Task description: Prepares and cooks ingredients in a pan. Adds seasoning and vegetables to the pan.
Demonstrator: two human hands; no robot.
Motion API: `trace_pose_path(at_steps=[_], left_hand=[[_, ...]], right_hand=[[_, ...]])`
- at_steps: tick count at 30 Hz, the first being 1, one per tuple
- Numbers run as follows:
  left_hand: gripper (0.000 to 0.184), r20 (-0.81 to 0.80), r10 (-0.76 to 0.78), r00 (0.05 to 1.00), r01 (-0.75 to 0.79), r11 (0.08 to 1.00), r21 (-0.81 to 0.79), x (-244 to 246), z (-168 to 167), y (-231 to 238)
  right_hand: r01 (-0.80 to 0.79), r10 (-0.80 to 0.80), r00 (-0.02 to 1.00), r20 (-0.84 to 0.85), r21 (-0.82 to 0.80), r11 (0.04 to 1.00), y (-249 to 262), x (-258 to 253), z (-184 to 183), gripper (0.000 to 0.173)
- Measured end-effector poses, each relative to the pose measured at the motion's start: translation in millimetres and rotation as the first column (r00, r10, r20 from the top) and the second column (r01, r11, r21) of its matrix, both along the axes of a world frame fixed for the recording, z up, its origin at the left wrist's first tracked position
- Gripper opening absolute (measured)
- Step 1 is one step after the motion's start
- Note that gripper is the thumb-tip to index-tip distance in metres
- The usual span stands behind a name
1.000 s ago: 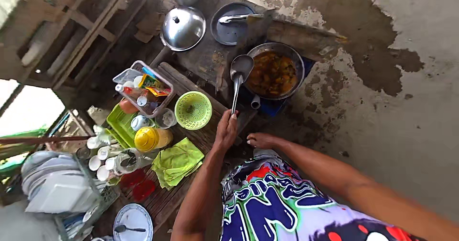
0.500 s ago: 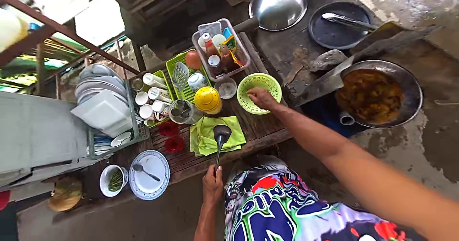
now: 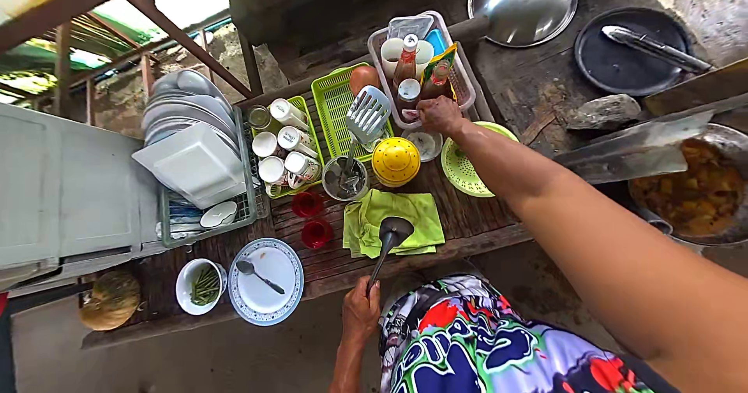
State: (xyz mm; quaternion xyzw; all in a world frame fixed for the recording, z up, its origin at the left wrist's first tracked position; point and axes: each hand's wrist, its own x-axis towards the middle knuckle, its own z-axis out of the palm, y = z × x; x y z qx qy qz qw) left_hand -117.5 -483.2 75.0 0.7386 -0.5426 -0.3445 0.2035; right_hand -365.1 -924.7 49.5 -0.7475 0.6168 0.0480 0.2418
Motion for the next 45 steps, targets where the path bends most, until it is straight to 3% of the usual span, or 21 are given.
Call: trace_pose_path(at_steps=[5, 10, 14, 17, 19, 21, 25, 27, 29, 31, 33, 36, 39, 41, 43, 45], left_hand=[[0.023, -0.016, -0.071, 0.997, 0.069, 0.993, -0.092, 5, -1, -17], [0.022, -0.036, -0.186, 0.982, 0.176, 0.967, -0.184, -5, -1, -45], [0.022, -0.041, -0.156, 0.987, 0.133, 0.931, -0.339, -31, 21, -81], [0.037, -0.088, -0.140, 0.986, 0.106, 0.946, -0.308, -58, 48, -119], [0.051, -0.188, -0.169, 0.968, 0.141, 0.978, -0.152, -83, 69, -140], [0.052, -0.316, -0.182, 0.931, 0.179, 0.983, -0.041, -110, 75, -147], [0.020, -0.543, -0.130, 0.830, 0.192, 0.980, 0.060, -163, 72, -125], [0.012, -0.605, -0.100, 0.790, 0.176, 0.982, 0.068, -185, 72, -108], [0.012, -0.665, -0.067, 0.744, 0.138, 0.989, 0.055, -208, 76, -93], [0.011, -0.721, -0.036, 0.692, 0.092, 0.995, 0.039, -233, 85, -79], [0.008, -0.751, -0.018, 0.660, 0.050, 0.999, 0.020, -257, 97, -68], [0.008, -0.753, -0.030, 0.658, 0.040, 0.999, -0.005, -288, 110, -50], [0.010, -0.746, -0.062, 0.663, 0.073, 0.997, -0.018, -305, 108, -27], [0.022, -0.720, -0.121, 0.684, 0.113, 0.992, -0.059, -306, 108, -16], [0.037, -0.554, -0.243, 0.796, 0.214, 0.970, -0.119, -294, 110, -11], [0.041, -0.218, -0.389, 0.895, 0.364, 0.920, -0.145, -274, 112, -11]], right_hand=[[0.021, 0.058, 0.965, 0.254, -0.298, 0.954, 17, -14, 12, 0.030], [0.161, 0.127, 0.828, 0.547, -0.447, 0.880, 43, -37, 39, 0.023], [0.143, 0.095, 0.789, 0.606, -0.333, 0.932, 101, -67, 88, 0.026], [0.068, -0.056, 0.725, 0.687, 0.009, 0.998, 155, -93, 94, 0.034], [0.034, -0.192, 0.588, 0.786, 0.213, 0.976, 198, -101, 96, 0.032], [-0.007, -0.293, 0.461, 0.837, 0.334, 0.943, 242, -110, 99, 0.029], [-0.073, -0.321, 0.334, 0.886, 0.364, 0.928, 303, -136, 96, 0.024], [-0.049, -0.323, 0.223, 0.920, 0.342, 0.938, 325, -151, 94, 0.021], [-0.028, -0.351, -0.013, 0.936, 0.351, 0.936, 345, -167, 86, 0.029], [-0.093, -0.392, -0.249, 0.886, 0.381, 0.920, 365, -181, 78, 0.056], [-0.176, -0.428, -0.389, 0.816, 0.390, 0.904, 383, -189, 68, 0.058], [-0.169, -0.498, -0.531, 0.686, 0.491, 0.855, 407, -193, 66, 0.039], [-0.141, -0.501, -0.600, 0.624, 0.534, 0.834, 428, -203, 66, 0.037], [-0.146, -0.489, -0.629, 0.604, 0.526, 0.838, 438, -216, 65, 0.040], [-0.097, -0.478, -0.629, 0.613, 0.548, 0.831, 446, -235, 71, 0.037], [0.004, -0.440, -0.602, 0.667, 0.553, 0.833, 453, -257, 77, 0.027]])
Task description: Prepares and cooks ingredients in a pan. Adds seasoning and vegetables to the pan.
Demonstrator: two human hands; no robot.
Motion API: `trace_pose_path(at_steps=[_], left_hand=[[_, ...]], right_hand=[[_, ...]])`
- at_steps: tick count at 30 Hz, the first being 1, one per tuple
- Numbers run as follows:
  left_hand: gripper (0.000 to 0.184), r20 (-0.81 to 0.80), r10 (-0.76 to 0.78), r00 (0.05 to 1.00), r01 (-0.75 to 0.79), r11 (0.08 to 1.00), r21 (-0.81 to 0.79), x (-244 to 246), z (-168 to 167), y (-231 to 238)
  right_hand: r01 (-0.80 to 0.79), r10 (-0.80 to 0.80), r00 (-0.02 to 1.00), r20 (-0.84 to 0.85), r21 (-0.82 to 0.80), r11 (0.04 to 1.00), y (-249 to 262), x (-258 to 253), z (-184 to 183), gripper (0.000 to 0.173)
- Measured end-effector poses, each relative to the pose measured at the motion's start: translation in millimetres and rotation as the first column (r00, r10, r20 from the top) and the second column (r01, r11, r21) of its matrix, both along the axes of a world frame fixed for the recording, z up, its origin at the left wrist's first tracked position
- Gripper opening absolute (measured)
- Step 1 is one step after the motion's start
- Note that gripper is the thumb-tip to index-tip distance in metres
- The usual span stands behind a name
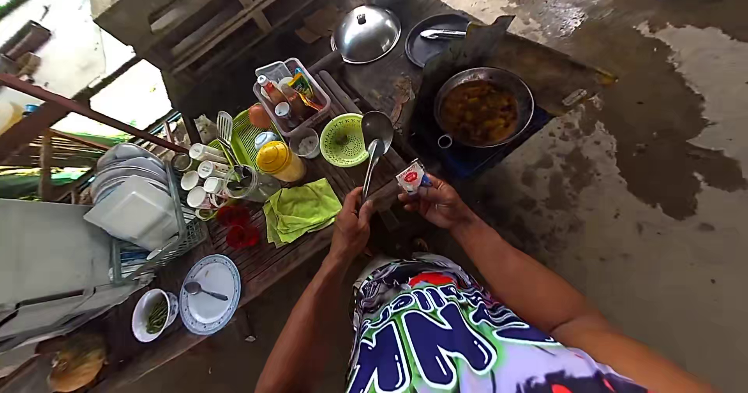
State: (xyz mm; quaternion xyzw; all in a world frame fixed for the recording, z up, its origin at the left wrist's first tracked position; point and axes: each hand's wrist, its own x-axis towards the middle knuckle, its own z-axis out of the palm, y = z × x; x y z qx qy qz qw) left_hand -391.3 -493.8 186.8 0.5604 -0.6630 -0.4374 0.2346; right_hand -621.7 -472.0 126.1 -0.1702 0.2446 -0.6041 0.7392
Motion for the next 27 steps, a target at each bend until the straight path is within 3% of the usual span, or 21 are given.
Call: trace_pose_path(at_steps=[2, 4, 8, 12, 16, 21, 24, 27], left_hand=[[0.039, 0.291, -0.094, 0.952, 0.128, 0.987, -0.100, 20, 2, -3], [0.039, 0.487, -0.193, 0.852, 0.251, 0.966, -0.057, 33, 14, -7], [0.036, 0.700, -0.319, 0.639, 0.432, 0.902, 0.017, 34, 47, -11], [0.031, 0.768, -0.314, 0.558, 0.564, 0.823, -0.074, 23, 73, -11], [0.032, 0.788, -0.330, 0.520, 0.624, 0.777, -0.086, 14, 83, -15], [0.032, 0.782, -0.348, 0.517, 0.639, 0.765, -0.082, 8, 85, -18], [0.032, 0.770, -0.345, 0.537, 0.644, 0.757, -0.110, 7, 85, -19], [0.032, 0.762, -0.350, 0.545, 0.647, 0.754, -0.117, 8, 82, -16]], right_hand=[[0.085, -0.088, 0.989, -0.122, -0.034, 0.996, 5, -21, 7, 0.021], [0.159, -0.171, 0.952, -0.256, -0.065, 0.985, 6, -37, 15, 0.019], [0.203, -0.259, 0.823, -0.506, -0.164, 0.965, 5, -56, 31, 0.015], [0.132, -0.308, 0.577, -0.756, -0.286, 0.949, 5, -57, 50, 0.017], [-0.055, -0.262, 0.326, -0.908, -0.295, 0.954, 1, -57, 51, 0.020], [-0.122, -0.344, 0.128, -0.930, -0.359, 0.925, 2, -60, 53, 0.019], [-0.157, -0.469, 0.059, -0.881, -0.472, 0.867, 1, -62, 61, 0.016], [-0.203, -0.478, 0.014, -0.878, -0.471, 0.858, 2, -65, 55, 0.015]])
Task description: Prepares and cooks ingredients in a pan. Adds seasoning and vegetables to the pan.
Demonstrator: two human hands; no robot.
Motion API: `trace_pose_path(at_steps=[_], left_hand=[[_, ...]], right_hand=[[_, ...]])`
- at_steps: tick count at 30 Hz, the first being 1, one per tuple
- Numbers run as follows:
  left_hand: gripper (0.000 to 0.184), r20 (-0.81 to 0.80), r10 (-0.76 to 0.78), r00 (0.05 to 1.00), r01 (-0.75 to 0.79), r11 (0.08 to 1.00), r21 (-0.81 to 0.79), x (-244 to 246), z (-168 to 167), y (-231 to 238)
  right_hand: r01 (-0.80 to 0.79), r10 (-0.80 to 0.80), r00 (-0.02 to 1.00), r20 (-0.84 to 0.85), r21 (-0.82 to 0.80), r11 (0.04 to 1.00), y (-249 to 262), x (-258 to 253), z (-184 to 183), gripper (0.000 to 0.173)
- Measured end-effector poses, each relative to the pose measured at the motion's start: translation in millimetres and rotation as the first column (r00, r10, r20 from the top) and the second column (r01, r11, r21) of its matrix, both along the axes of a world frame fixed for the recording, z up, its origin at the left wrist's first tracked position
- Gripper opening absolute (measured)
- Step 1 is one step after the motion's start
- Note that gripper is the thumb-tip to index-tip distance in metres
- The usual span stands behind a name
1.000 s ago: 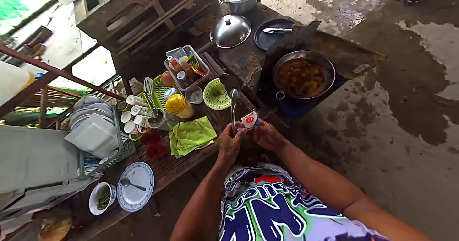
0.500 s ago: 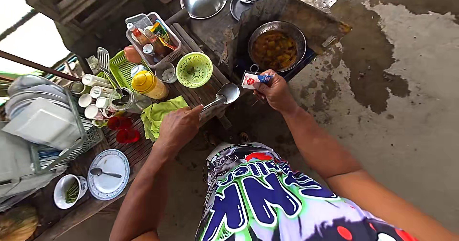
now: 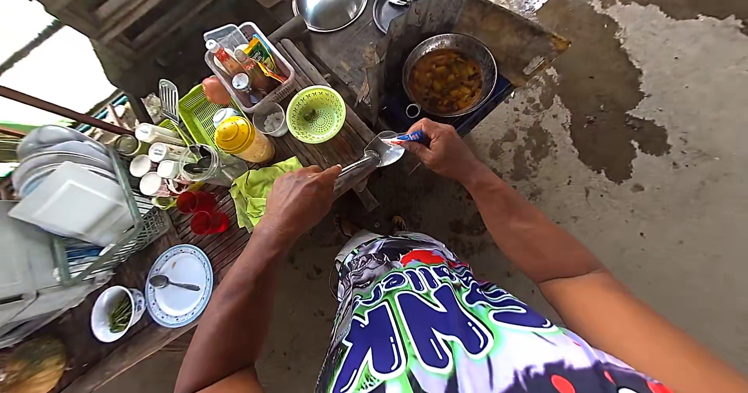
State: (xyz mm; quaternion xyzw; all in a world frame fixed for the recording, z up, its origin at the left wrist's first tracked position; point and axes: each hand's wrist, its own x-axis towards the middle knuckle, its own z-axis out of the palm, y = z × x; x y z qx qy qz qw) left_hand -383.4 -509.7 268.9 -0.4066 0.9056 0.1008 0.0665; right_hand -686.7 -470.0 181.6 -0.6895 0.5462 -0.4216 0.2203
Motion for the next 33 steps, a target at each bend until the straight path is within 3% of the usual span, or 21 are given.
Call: trace_pose_path(at_steps=[3, 11, 15, 33], left_hand=[[0.032, 0.000, 0.006, 1.000, -0.006, 1.000, -0.006, 0, 1, -1], [0.032, -0.005, 0.003, 1.000, -0.003, 1.000, 0.001, -3, 2, 3], [0.033, -0.005, -0.008, 1.000, 0.008, 1.000, -0.006, -6, 3, 1], [0.032, -0.010, -0.007, 1.000, 0.007, 1.000, 0.009, -12, 2, 3]], right_hand=[[0.014, -0.013, 1.000, 0.007, -0.054, 0.998, 0, -4, 2, 0.016], [0.009, -0.010, 1.000, -0.028, -0.014, 1.000, 5, -4, 5, 0.013], [0.007, -0.007, 1.000, -0.007, -0.097, 0.995, -8, -6, 7, 0.015], [-0.006, -0.001, 0.998, -0.065, -0.106, 0.994, -4, -12, 7, 0.014]])
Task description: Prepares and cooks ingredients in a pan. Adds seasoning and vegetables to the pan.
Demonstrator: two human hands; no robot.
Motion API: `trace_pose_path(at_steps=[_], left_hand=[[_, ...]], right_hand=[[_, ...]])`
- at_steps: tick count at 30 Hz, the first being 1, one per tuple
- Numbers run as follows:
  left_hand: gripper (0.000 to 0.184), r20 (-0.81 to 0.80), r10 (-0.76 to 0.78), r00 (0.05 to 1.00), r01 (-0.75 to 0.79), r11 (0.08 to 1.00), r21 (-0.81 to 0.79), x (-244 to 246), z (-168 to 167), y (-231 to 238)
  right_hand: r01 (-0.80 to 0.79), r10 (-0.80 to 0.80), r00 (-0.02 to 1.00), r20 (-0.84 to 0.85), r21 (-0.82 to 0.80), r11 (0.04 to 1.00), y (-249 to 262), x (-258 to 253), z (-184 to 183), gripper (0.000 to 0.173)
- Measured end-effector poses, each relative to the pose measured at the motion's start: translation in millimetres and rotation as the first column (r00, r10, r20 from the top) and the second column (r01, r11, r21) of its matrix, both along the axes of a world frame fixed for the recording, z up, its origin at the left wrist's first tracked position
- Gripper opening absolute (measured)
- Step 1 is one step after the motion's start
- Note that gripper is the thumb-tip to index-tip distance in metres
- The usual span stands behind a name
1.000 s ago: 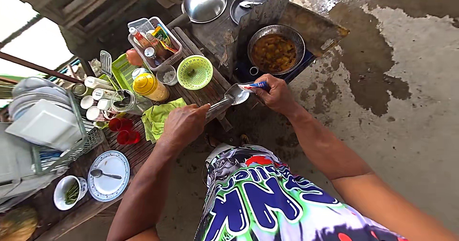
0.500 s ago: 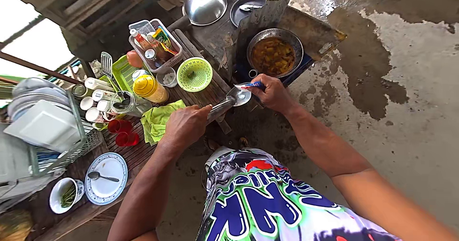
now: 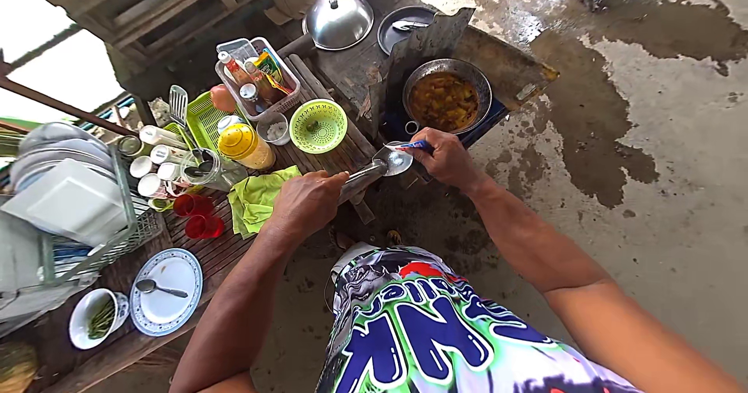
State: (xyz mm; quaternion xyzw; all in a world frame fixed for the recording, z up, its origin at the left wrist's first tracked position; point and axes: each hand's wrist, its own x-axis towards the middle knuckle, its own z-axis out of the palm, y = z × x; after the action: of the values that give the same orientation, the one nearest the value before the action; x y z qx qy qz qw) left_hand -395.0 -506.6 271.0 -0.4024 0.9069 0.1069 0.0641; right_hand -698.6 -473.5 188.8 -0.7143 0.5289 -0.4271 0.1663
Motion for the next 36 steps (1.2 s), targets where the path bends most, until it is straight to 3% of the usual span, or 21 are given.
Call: trace_pose_path(at_steps=[6, 21, 36], left_hand=[[0.032, -0.008, -0.009, 1.000, 0.009, 1.000, -0.008, -1, -1, -2], [0.031, -0.022, -0.014, 1.000, 0.014, 1.000, -0.011, -2, -5, 0], [0.034, -0.072, 0.024, 0.997, -0.025, 1.000, -0.010, 10, -8, -1]], right_hand=[[-0.085, 0.084, 0.996, 0.027, 0.045, 0.995, 3, -1, 4, 0.012], [0.000, 0.003, 1.000, -0.030, 0.117, 0.993, 6, -13, 10, 0.012], [0.025, -0.072, 0.950, 0.303, 0.157, 0.987, 9, -3, -16, 0.014]])
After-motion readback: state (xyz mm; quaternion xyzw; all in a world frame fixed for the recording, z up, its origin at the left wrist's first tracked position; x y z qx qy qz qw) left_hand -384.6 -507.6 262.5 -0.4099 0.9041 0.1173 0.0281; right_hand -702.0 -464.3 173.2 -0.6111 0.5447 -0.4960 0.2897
